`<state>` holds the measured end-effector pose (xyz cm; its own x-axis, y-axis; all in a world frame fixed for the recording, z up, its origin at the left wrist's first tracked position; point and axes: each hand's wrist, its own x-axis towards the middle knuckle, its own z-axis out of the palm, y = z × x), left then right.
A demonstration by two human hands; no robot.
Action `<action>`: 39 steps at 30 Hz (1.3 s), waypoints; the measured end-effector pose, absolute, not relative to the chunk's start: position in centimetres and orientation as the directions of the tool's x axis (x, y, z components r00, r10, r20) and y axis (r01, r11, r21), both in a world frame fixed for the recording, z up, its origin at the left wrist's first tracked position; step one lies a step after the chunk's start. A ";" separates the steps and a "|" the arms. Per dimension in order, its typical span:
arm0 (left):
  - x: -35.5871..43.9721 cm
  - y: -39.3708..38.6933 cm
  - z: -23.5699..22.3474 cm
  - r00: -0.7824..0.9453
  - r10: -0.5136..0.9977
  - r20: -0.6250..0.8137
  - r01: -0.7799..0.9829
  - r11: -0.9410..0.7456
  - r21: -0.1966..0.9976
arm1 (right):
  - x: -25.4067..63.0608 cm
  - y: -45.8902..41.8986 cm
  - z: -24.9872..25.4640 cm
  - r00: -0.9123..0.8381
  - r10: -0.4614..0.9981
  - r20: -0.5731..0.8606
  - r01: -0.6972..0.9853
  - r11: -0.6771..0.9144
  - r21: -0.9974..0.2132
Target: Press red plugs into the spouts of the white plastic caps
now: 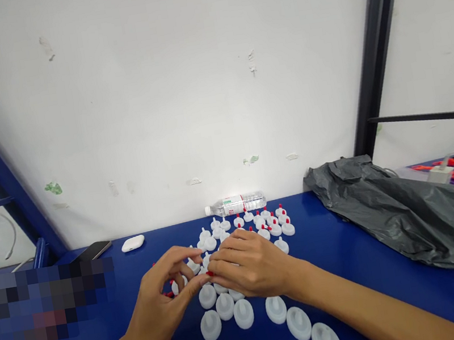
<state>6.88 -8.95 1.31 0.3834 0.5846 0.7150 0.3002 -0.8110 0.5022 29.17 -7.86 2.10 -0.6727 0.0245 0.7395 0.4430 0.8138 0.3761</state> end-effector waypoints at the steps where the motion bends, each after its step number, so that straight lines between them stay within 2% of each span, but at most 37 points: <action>1: 6.9 -9.1 1.5 0.391 0.617 0.683 0.303 -0.787 0.538 | 29.2 -7.9 2.1 -0.672 0.008 0.741 0.431 0.817 0.383; 5: 7.1 -9.8 1.6 0.480 0.640 0.600 0.290 -0.762 0.580 | 29.0 -8.4 2.3 -0.676 -0.084 0.732 0.345 0.842 0.416; 9: 7.2 -10.2 1.2 0.495 0.655 0.570 0.238 -0.733 0.637 | 28.9 -8.9 2.5 -0.694 -0.130 0.708 0.317 0.828 0.463; 14: 7.1 -9.8 1.4 0.578 0.733 0.358 0.164 -0.534 0.829 | 28.9 -8.9 2.5 -0.712 -0.115 0.693 0.335 0.811 0.479; 19: 6.8 -9.2 1.0 0.587 0.769 0.253 0.088 -0.371 0.924 | 28.9 -8.7 2.4 -0.687 -0.103 0.719 0.354 0.817 0.456; 24: 6.7 -9.1 0.8 0.557 0.800 0.223 0.043 -0.296 0.954 | 28.8 -8.8 2.7 -0.668 -0.089 0.739 0.361 0.830 0.426; 31: 6.9 -9.2 1.3 0.619 0.747 0.242 -0.018 -0.294 0.956 | 28.8 -8.7 2.5 -0.667 -0.091 0.739 0.373 0.819 0.437; 39: 7.0 -9.3 1.5 0.612 0.769 0.185 0.049 -0.270 0.962 | 28.9 -8.6 2.3 -0.694 -0.076 0.716 0.378 0.807 0.453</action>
